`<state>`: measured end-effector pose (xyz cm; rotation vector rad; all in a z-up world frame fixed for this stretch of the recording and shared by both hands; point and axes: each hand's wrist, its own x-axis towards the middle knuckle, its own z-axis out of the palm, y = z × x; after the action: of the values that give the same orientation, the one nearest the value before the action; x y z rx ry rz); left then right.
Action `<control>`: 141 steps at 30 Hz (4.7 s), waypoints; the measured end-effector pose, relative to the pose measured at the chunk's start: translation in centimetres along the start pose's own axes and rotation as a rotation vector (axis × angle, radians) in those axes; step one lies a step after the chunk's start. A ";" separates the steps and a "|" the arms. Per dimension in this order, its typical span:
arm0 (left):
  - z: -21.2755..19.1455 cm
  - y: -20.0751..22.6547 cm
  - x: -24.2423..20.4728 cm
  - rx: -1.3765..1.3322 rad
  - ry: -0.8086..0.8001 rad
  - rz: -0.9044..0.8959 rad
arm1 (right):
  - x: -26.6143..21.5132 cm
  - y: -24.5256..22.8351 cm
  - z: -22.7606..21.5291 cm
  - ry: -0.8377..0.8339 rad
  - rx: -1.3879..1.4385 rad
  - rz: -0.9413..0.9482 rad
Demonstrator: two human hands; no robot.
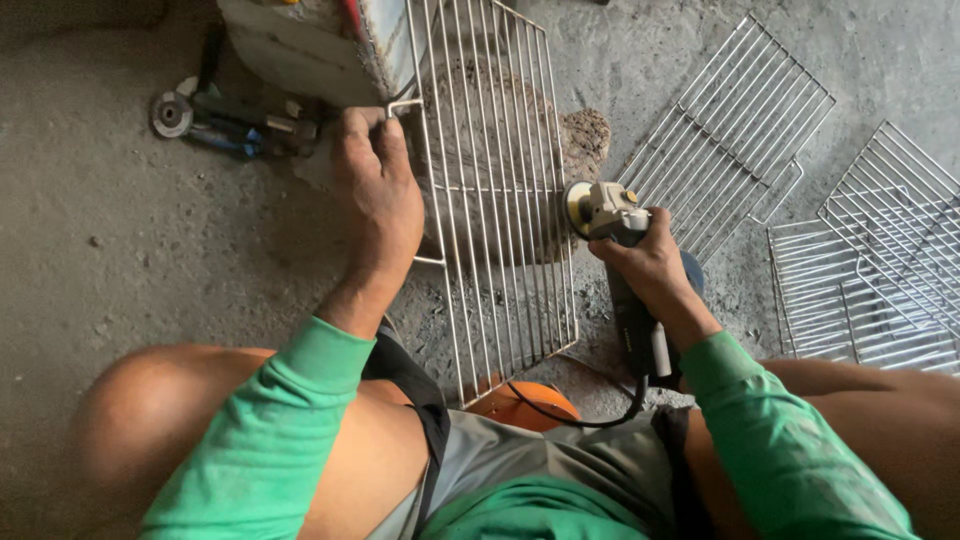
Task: The person uses an angle grinder to smooth the surface of a metal grate. They hold the grate with one hand and operate the grinder with the other, moving the tool along the bars to remove rough edges or welds.
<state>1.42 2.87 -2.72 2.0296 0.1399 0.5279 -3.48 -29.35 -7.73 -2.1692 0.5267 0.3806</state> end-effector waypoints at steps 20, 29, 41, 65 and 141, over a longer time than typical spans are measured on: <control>2.8 -5.3 4.5 0.424 0.000 0.420 | -4.7 -4.8 -8.7 0.227 -0.253 -0.329; 13.1 -0.4 -11.6 0.678 -0.806 0.211 | -7.7 -6.8 -7.5 0.295 -0.305 -0.465; 6.7 -8.9 -16.3 1.073 -0.884 0.861 | -7.4 -8.2 -5.7 0.228 -0.299 -0.497; 4.5 -20.9 -12.2 -0.242 -0.097 -0.842 | -7.9 -7.8 -6.5 0.222 -0.106 -0.566; 2.2 14.4 -13.8 -0.188 -0.445 0.071 | -12.1 -20.9 -14.9 0.164 -0.944 -0.954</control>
<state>-11.75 -10.40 4.48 1.9221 -0.2428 0.1172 -2.40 -26.96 20.52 -3.0296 -0.7932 -0.1337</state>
